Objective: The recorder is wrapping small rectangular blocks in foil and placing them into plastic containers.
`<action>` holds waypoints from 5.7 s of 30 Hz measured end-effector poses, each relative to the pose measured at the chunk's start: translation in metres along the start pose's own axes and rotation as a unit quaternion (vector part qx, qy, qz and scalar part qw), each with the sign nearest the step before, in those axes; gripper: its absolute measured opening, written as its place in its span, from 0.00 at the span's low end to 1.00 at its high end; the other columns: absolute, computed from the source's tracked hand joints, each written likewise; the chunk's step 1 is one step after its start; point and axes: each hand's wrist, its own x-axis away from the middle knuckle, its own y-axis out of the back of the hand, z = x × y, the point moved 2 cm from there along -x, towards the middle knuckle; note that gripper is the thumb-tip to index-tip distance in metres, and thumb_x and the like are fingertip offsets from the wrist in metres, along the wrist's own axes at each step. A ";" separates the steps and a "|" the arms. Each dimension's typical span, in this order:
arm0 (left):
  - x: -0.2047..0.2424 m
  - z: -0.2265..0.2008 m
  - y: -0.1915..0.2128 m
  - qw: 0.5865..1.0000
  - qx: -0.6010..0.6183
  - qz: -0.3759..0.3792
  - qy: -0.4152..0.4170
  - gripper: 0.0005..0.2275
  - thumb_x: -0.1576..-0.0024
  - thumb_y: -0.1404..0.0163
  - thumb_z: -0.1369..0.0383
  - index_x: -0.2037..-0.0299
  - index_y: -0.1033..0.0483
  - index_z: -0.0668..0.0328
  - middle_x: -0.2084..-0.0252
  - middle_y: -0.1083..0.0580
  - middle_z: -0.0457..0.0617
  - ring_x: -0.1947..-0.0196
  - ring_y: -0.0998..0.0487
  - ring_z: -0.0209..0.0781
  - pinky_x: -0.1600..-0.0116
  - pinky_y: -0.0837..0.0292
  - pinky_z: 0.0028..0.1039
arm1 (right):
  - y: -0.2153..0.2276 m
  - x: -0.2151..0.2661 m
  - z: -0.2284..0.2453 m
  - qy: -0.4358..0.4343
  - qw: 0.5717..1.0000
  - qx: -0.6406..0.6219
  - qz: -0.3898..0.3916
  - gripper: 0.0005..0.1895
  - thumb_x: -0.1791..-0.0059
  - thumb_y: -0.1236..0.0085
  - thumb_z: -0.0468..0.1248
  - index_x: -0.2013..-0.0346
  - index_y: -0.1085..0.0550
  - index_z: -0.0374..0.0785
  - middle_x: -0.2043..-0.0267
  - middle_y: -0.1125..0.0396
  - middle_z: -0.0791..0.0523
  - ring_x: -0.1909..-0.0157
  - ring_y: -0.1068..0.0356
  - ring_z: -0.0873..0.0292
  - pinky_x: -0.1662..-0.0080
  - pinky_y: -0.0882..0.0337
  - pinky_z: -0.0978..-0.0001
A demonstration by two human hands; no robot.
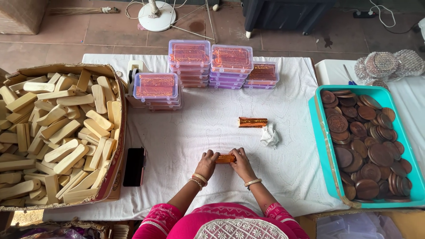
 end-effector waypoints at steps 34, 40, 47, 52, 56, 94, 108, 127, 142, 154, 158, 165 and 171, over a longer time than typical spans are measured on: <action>-0.043 0.036 -0.040 0.844 0.446 -0.106 0.279 0.17 0.50 0.37 0.74 0.51 0.25 0.62 0.56 0.22 0.49 0.59 0.19 0.37 0.50 0.17 0.25 | -0.007 -0.033 -0.049 -0.107 0.915 -0.378 -0.088 0.20 0.54 0.36 0.30 0.48 0.28 0.37 0.50 0.29 0.58 0.49 0.29 0.64 0.45 0.26 0.73; -0.100 0.046 -0.026 0.819 0.513 -0.126 0.225 0.15 0.48 0.40 0.77 0.51 0.25 0.64 0.57 0.23 0.47 0.58 0.22 0.34 0.47 0.20 0.22 | -0.011 -0.095 -0.077 -0.045 0.910 -0.382 -0.152 0.14 0.51 0.37 0.29 0.56 0.33 0.36 0.55 0.30 0.56 0.54 0.27 0.64 0.49 0.25 0.73; -0.137 0.083 -0.041 0.825 0.506 -0.140 0.210 0.12 0.46 0.41 0.77 0.52 0.24 0.66 0.57 0.22 0.49 0.58 0.21 0.35 0.48 0.20 0.24 | -0.047 -0.126 -0.096 -0.027 0.894 -0.395 -0.210 0.10 0.52 0.38 0.27 0.60 0.31 0.36 0.56 0.30 0.58 0.55 0.28 0.66 0.51 0.26 0.75; -0.136 0.075 -0.024 0.899 0.369 -0.139 0.192 0.13 0.47 0.39 0.71 0.53 0.23 0.62 0.56 0.20 0.50 0.59 0.18 0.35 0.52 0.18 0.25 | -0.029 -0.119 -0.060 -0.017 0.921 -0.309 -0.236 0.06 0.50 0.41 0.29 0.61 0.29 0.36 0.56 0.27 0.60 0.57 0.27 0.69 0.53 0.26 0.76; -0.137 0.069 -0.019 0.937 0.261 -0.147 0.181 0.13 0.47 0.38 0.68 0.53 0.20 0.60 0.54 0.20 0.51 0.62 0.17 0.40 0.54 0.19 0.27 | -0.031 -0.121 -0.066 -0.066 0.930 -0.283 -0.226 0.06 0.50 0.38 0.31 0.61 0.27 0.37 0.63 0.27 0.58 0.62 0.29 0.68 0.56 0.26 0.75; -0.020 0.024 -0.009 0.997 -0.035 -0.015 -0.068 0.35 0.38 0.56 0.55 0.26 0.57 0.64 0.22 0.58 0.58 0.22 0.64 0.54 0.24 0.74 0.49 | 0.125 0.177 -0.166 -0.088 0.878 -0.053 -0.467 0.08 0.45 0.45 0.36 0.54 0.25 0.36 0.54 0.30 0.55 0.53 0.31 0.59 0.47 0.30 0.67; 0.018 0.042 0.024 0.996 0.003 -0.079 -0.041 0.25 0.44 0.48 0.70 0.35 0.36 0.58 0.28 0.42 0.54 0.25 0.49 0.56 0.25 0.49 0.45 | 0.093 0.379 -0.415 -0.463 0.666 -0.351 -0.468 0.34 0.46 0.47 0.59 0.36 0.34 0.38 0.45 0.34 0.55 0.52 0.31 0.50 0.57 0.31 0.61; 0.067 0.070 0.020 0.992 0.037 -0.099 0.069 0.17 0.45 0.47 0.73 0.45 0.26 0.49 0.32 0.35 0.49 0.28 0.42 0.54 0.29 0.39 0.45 | 0.082 0.311 -0.437 -0.569 0.700 -0.156 -0.403 0.52 0.54 0.33 0.53 0.25 0.50 0.37 0.40 0.36 0.32 0.47 0.28 0.33 0.47 0.27 0.50; 0.048 0.042 0.025 0.995 0.053 -0.085 0.022 0.13 0.44 0.48 0.74 0.51 0.22 0.48 0.38 0.31 0.48 0.33 0.37 0.54 0.34 0.32 0.42 | 0.123 0.283 -0.333 -0.628 0.711 0.004 -0.315 0.43 0.51 0.35 0.49 0.26 0.49 0.63 0.35 0.47 0.36 0.41 0.35 0.26 0.46 0.31 0.32; 0.045 0.035 0.024 0.989 0.091 -0.113 -0.005 0.09 0.43 0.48 0.74 0.55 0.19 0.51 0.47 0.24 0.48 0.46 0.25 0.48 0.46 0.20 0.37 | 0.144 0.349 -0.282 -0.378 0.657 -0.024 -0.652 0.35 0.50 0.49 0.28 0.29 0.48 0.40 0.45 0.35 0.47 0.48 0.27 0.46 0.48 0.24 0.52; 0.029 0.026 -0.009 0.963 0.261 0.023 0.064 0.08 0.40 0.50 0.71 0.55 0.19 0.51 0.52 0.20 0.44 0.59 0.15 0.41 0.55 0.13 0.31 | 0.160 0.351 -0.243 -0.214 0.609 -0.071 -0.761 0.34 0.48 0.48 0.32 0.28 0.45 0.40 0.48 0.38 0.54 0.56 0.32 0.56 0.55 0.24 0.66; 0.002 -0.057 -0.012 0.845 0.474 0.249 0.002 0.22 0.40 0.46 0.61 0.36 0.32 0.51 0.41 0.24 0.56 0.45 0.21 0.46 0.47 0.18 0.34 | 0.151 0.198 -0.082 -0.033 0.696 -0.362 -0.619 0.36 0.59 0.39 0.29 0.40 0.44 0.38 0.50 0.36 0.52 0.52 0.32 0.54 0.55 0.24 0.60; -0.007 -0.067 -0.029 0.732 0.621 0.245 0.133 0.40 0.52 0.42 0.64 0.30 0.54 0.39 0.42 0.30 0.56 0.46 0.22 0.54 0.48 0.18 0.47 | 0.053 0.094 -0.058 -0.135 0.827 -0.459 -0.294 0.40 0.58 0.41 0.33 0.35 0.49 0.43 0.47 0.36 0.46 0.55 0.29 0.50 0.56 0.22 0.59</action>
